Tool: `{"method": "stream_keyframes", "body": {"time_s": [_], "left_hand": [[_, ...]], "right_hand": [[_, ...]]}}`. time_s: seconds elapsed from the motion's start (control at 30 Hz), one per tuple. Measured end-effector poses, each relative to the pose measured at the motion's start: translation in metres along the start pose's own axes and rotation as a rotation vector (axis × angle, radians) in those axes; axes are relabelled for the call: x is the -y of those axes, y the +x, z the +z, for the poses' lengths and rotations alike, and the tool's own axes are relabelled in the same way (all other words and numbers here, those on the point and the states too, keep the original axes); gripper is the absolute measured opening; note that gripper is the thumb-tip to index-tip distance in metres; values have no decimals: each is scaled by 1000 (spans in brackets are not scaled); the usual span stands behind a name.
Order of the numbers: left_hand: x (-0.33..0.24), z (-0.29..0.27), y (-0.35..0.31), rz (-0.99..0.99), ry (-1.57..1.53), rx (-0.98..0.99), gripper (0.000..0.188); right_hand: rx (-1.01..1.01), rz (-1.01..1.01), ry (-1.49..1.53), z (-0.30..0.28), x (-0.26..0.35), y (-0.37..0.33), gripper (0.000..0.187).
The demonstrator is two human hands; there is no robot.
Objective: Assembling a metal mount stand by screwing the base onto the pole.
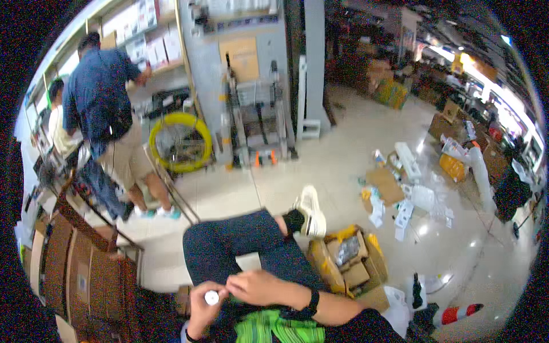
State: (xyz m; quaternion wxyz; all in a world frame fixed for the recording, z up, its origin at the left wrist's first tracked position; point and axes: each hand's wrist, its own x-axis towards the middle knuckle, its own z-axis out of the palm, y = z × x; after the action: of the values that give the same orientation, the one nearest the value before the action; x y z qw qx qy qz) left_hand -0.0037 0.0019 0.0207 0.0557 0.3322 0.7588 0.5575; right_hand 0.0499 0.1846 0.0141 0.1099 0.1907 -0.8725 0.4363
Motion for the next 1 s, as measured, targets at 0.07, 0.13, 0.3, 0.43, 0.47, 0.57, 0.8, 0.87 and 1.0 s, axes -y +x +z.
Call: {"method": "stream_keyframes", "body": {"time_s": [0.07, 0.13, 0.3, 0.43, 0.47, 0.57, 0.8, 0.87, 1.0], "left_hand": [[8, 2, -8, 1, 36, -30, 8], [-7, -1, -5, 47, 20, 7, 8], [-1, 9, -15, 184, 151, -102, 10], [-8, -1, 3, 139, 234, 72, 8], [-3, -1, 4, 129, 236, 68, 8], [1, -3, 2, -42, 46, 134, 10], [21, 2, -1, -75, -46, 66, 12], [30, 5, -4, -161, -136, -34, 12], [30, 5, -9, -311, -240, -119, 12]], "right_hand": [[25, -47, -25, -2, 3, -2, 18], [26, -61, -71, -1, 0, -4, 18], [70, -87, -247, -2, 2, -6, 17], [44, -201, -340, -3, -8, -2, 15], [47, -266, -323, -4, -13, 0, 14], [0, -369, -276, -6, -12, 2, 12], [-17, -513, -422, -5, -9, -2, 10], [-60, -524, -366, -3, -5, -3, 10], [-206, -472, -316, -5, -4, -4, 9]]}}
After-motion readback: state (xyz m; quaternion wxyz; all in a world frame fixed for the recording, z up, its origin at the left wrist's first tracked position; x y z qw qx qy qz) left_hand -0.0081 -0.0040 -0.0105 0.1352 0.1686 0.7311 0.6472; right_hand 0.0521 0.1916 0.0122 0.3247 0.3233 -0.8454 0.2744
